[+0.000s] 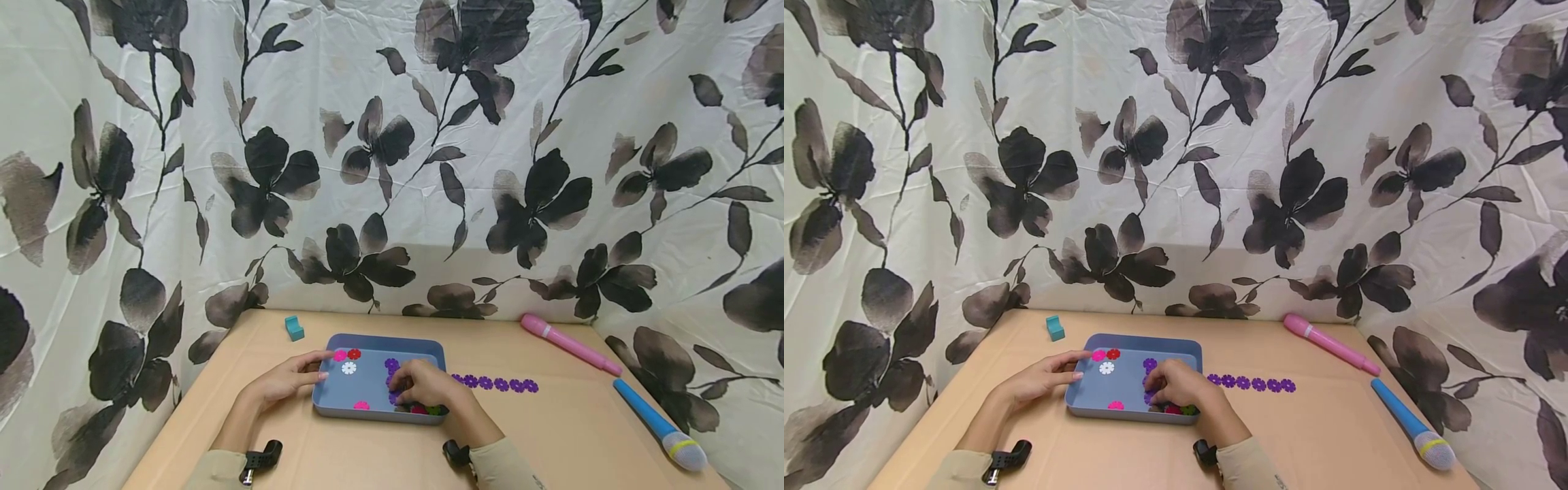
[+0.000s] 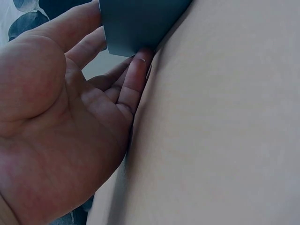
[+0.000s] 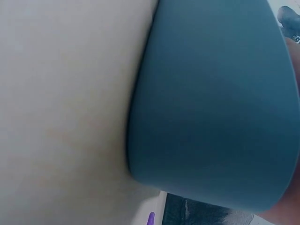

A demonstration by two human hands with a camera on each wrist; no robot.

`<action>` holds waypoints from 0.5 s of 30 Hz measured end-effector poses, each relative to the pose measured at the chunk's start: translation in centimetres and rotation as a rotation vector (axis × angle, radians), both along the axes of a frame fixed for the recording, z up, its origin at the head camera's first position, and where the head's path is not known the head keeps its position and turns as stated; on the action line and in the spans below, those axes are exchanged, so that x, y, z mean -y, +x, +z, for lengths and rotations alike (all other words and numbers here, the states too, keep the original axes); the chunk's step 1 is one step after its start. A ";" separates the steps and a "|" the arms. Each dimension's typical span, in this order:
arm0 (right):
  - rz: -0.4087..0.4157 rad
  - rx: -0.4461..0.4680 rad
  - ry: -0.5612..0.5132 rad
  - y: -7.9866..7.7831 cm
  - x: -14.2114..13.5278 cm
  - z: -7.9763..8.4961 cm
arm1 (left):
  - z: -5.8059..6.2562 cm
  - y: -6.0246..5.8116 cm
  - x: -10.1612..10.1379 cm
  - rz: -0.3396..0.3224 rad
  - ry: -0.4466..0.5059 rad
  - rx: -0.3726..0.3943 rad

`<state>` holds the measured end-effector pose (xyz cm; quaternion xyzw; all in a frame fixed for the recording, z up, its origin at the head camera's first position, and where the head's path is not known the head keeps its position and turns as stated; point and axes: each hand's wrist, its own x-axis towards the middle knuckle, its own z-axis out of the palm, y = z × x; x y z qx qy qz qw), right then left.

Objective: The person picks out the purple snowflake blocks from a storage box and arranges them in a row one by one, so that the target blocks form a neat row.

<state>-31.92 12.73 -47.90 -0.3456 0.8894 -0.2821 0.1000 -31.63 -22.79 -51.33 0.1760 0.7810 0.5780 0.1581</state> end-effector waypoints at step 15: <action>-0.005 -0.030 0.011 -0.2 -0.4 -0.1 | 0.2 0.1 -0.1 0.004 -0.009 -0.020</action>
